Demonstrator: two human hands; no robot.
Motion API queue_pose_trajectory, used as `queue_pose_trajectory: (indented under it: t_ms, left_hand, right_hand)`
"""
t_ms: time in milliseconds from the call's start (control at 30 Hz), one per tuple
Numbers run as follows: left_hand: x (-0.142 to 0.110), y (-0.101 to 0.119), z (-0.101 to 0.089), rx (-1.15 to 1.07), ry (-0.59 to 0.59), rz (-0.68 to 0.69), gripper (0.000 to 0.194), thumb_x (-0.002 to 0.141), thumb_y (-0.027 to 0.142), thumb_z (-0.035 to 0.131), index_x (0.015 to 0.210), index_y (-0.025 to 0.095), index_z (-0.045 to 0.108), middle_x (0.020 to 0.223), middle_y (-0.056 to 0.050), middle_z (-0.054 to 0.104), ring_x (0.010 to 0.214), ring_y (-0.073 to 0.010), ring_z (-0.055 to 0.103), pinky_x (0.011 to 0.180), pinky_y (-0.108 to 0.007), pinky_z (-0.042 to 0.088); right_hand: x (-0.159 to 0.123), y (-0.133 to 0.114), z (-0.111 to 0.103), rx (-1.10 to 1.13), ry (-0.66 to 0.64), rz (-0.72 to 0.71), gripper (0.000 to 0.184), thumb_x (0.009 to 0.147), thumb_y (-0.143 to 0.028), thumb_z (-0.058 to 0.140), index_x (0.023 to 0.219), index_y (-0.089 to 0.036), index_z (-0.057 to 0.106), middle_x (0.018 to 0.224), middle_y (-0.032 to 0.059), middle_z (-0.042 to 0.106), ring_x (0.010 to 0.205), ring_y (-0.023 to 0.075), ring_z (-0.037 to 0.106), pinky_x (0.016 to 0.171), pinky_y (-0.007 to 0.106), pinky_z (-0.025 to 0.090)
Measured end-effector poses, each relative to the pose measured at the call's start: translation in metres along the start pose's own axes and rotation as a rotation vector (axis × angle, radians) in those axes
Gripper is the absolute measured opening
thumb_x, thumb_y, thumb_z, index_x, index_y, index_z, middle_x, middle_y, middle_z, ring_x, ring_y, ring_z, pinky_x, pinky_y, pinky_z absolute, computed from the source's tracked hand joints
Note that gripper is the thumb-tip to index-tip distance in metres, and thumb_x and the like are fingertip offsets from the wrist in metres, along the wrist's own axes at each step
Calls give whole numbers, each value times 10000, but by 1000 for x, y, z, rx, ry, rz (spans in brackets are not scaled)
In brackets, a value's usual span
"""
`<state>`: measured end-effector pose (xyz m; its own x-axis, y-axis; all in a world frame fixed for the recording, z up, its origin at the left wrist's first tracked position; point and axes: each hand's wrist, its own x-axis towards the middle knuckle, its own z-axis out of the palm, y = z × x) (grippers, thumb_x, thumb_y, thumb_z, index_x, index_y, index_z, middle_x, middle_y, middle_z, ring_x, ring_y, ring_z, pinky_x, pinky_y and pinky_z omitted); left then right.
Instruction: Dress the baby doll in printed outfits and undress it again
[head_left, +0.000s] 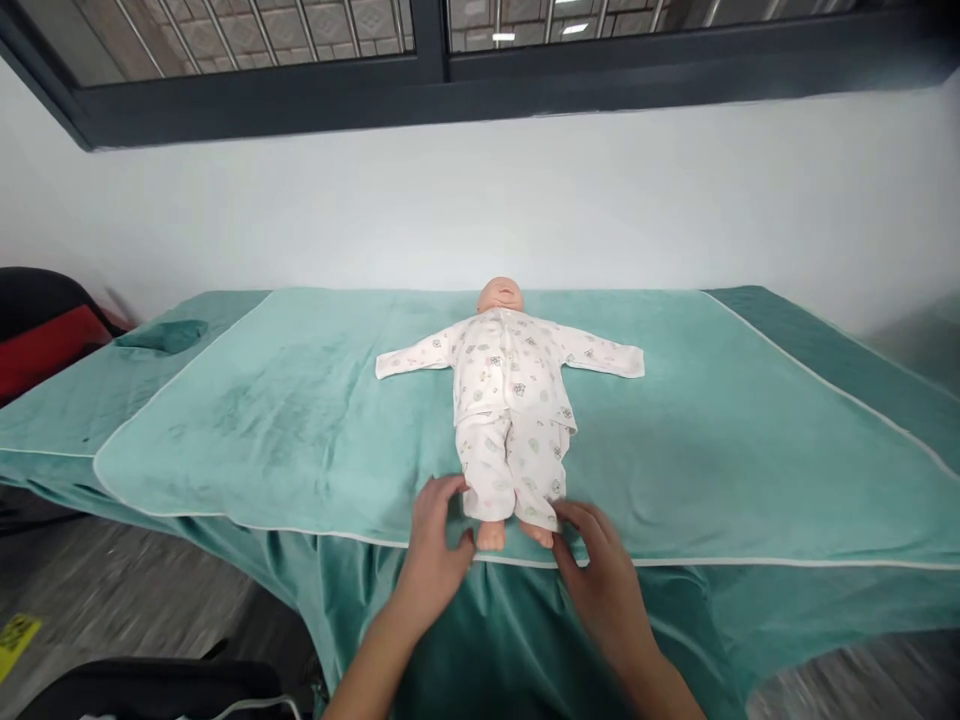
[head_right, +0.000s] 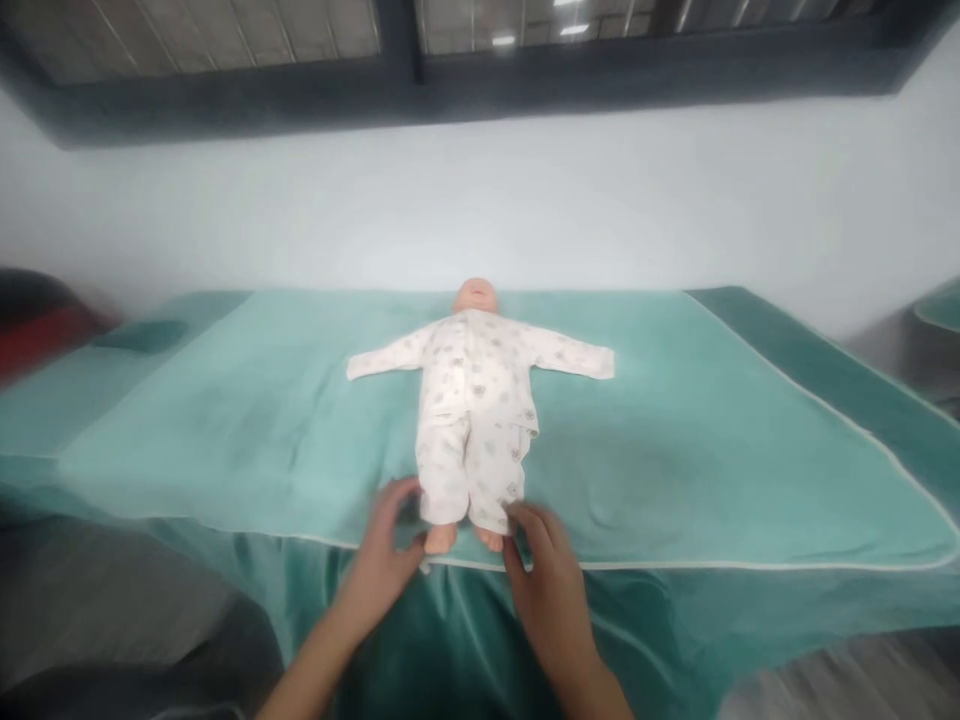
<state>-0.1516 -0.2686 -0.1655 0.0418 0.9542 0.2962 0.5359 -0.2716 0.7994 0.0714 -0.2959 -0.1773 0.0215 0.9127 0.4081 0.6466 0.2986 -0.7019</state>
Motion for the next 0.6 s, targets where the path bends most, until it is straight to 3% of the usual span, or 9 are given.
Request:
queue_pose_trajectory:
  t_ms: [133,300,433,600]
  left_hand:
    - [-24,18,11,10,2,60,702,795,155,665,1423,349,420,1295,-95,541,1207,-259,554,1031,-455,480]
    - [-25,23,23,74,67,133,450,884,185,604,1307,333,560,1138,-83,571,1083,-228,595,911,-387,527]
    - [-26,29,24,11,128,98,317,864,153,612,1147,296,625,1079,-61,575,1011,-198,614,848,-330,539]
    - [-26,42,10,-23,164,51,259,869,156,608,1083,297,642,1040,-46,559,948,-177,624,819,-306,548]
  right_hand:
    - [8,-16,-10,115,-30,0,88,960,-242,501,978,-259,585,915,47,645,848,221,636,724,361,541]
    - [5,-29,-28,157,-13,-37,79,952,-220,478,968,-251,549,874,32,604,780,195,602,666,323,499]
    - [2,-25,-29,7,-149,-62,106,950,-256,509,1036,-262,571,950,57,617,881,235,621,741,376,528]
    - [2,-37,-17,-130,-89,-158,437,921,-261,568,1347,-273,471,1269,114,581,1168,292,567,931,454,510]
